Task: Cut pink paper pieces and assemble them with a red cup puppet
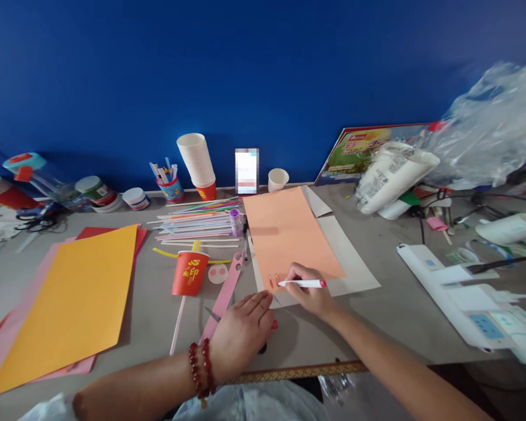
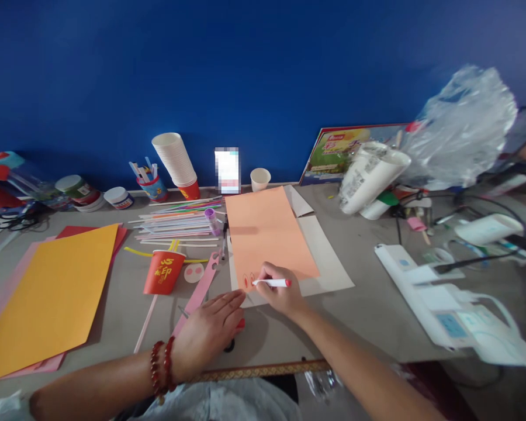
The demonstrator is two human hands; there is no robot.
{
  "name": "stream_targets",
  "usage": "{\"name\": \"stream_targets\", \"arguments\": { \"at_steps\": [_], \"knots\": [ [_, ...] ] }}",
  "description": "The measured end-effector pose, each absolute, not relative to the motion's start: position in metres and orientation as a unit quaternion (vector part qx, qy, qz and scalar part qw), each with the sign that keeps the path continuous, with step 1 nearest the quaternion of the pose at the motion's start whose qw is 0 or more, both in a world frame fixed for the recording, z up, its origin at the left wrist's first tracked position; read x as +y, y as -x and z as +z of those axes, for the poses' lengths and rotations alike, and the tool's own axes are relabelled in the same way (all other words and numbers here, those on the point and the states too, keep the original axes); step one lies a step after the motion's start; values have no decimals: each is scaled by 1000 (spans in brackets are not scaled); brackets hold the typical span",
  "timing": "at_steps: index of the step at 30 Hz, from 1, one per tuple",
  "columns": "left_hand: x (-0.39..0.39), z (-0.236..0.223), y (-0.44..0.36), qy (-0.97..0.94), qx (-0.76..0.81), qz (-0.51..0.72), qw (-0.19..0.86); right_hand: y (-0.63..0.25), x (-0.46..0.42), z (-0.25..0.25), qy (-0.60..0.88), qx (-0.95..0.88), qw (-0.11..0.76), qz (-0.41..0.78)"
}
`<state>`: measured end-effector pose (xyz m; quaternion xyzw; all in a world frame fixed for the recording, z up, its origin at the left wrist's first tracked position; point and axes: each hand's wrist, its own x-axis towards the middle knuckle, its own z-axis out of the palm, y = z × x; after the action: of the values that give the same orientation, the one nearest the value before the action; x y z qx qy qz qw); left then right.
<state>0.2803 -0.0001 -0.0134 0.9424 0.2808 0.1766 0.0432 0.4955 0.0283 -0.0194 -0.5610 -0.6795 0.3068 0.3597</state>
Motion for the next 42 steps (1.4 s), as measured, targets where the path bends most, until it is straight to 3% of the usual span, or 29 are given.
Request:
{"name": "stream_targets", "arguments": {
  "at_steps": [42],
  "knots": [
    [0, -12, -280, -944, 282, 168, 44, -496, 29, -21, 561, -673, 376, 301]
  ]
}}
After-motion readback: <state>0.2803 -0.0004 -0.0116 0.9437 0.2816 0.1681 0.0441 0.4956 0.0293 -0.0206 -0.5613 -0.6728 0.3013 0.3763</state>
